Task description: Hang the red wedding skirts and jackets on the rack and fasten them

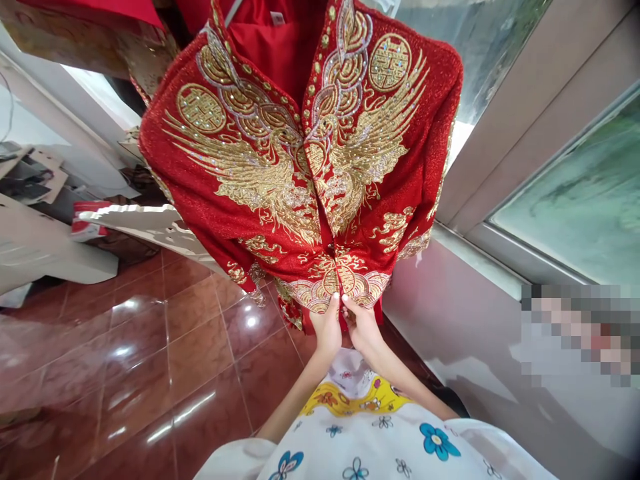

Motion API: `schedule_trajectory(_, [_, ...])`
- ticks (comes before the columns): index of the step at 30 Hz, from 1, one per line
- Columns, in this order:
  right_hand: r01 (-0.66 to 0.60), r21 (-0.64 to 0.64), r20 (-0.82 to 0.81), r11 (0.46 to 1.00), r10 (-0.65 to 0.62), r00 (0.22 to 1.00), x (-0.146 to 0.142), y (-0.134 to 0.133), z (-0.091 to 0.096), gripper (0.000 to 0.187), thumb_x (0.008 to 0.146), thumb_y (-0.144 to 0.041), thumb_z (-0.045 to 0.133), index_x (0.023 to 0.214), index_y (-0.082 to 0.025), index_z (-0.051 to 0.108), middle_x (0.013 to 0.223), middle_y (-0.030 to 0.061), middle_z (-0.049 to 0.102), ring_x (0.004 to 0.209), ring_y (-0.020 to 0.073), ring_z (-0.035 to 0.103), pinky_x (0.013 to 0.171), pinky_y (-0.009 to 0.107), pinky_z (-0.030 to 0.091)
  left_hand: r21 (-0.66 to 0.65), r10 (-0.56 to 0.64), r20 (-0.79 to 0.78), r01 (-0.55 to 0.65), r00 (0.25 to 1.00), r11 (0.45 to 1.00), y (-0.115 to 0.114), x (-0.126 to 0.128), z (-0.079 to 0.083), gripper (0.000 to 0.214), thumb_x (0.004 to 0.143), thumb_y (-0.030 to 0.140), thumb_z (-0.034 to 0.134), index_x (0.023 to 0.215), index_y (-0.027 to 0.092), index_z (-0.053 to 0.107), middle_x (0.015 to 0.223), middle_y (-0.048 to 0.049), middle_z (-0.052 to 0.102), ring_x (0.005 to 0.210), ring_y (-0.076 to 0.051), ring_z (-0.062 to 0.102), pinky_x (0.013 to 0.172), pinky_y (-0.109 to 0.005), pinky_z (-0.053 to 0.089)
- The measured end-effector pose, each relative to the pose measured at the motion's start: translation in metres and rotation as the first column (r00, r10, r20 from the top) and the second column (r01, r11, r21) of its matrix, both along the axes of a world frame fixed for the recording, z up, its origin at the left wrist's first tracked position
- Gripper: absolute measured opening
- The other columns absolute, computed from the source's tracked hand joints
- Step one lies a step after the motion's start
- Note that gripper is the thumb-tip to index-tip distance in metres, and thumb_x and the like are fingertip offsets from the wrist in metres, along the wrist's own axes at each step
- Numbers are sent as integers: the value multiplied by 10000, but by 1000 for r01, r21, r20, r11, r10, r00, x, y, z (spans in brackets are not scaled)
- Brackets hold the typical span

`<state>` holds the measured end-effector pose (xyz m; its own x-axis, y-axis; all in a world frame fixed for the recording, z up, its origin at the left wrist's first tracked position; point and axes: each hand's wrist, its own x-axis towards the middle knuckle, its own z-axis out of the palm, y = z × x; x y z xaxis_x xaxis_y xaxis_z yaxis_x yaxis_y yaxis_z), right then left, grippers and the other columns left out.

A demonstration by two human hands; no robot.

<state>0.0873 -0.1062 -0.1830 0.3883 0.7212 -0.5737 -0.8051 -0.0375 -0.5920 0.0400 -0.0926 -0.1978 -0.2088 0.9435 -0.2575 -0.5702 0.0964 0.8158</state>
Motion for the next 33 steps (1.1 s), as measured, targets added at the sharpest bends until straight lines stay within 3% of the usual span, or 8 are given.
schedule_trajectory(6, [-1,-9,7,1000,1,1000,-5,7,-4,290,458,-173,782,686,-177,603,619,-23,623,507,92,514,485,221,449,-25,12,-92,-15,996,1000,2,-6,-10,442,657,243,763,1054,138,601,1138,-117,639,1036,-227,618,946,-367,472])
schedule_trajectory(10, [-15,25,-8,1000,15,1000,-7,0,-12,325,485,-214,798,756,-185,622,734,-2,674,621,117,593,548,219,484,-16,-17,-89,15,996,1000,3,-8,-19,486,645,219,771,1091,162,587,1168,-104,627,1070,-215,602,977,-358,451])
schedule_trajectory(13, [-237,-60,13,970,238,971,-3,-14,-24,318,583,-403,753,761,-171,629,696,29,677,589,134,607,496,232,467,-42,-25,-129,20,991,999,4,-9,-26,503,628,208,783,1090,169,587,1141,-99,640,1050,-208,611,984,-356,443])
schedule_trajectory(15, [-445,-193,132,874,473,871,2,-22,-30,397,654,-537,656,658,-141,621,573,56,642,484,143,576,415,232,416,-66,-17,-155,7,988,998,5,-10,-29,476,637,217,777,1075,172,595,1129,-92,646,1040,-197,616,998,-346,429])
schedule_trajectory(17, [-494,-292,293,819,568,769,9,-25,-30,446,669,-561,625,545,-135,583,473,50,590,389,119,506,365,210,342,-65,-25,-129,17,991,998,6,-10,-30,474,642,216,772,1080,181,595,1138,-85,642,1047,-193,611,1000,-341,425])
schedule_trajectory(22, [-349,-259,558,901,435,707,22,-10,-12,306,627,-414,693,516,-150,583,425,-21,531,349,67,397,365,195,253,-44,-16,16,17,1000,999,7,-10,-31,553,625,188,771,1135,204,559,1206,-74,607,1081,-201,591,990,-349,437])
schedule_trajectory(27, [-304,-230,630,924,380,678,17,6,-7,192,594,-337,682,569,-151,640,445,-17,544,393,87,421,398,207,275,-14,-20,-7,20,1000,1000,7,-14,-36,522,625,179,769,1109,199,575,1194,-70,614,1083,-198,591,993,-347,434])
schedule_trajectory(33, [-219,-224,627,950,312,713,-1,6,-16,154,599,-282,613,520,-157,572,467,-34,527,435,71,393,439,202,285,-69,-26,-71,21,997,997,7,-20,-41,424,610,176,772,1005,157,620,1057,-76,670,959,-179,637,940,-330,461])
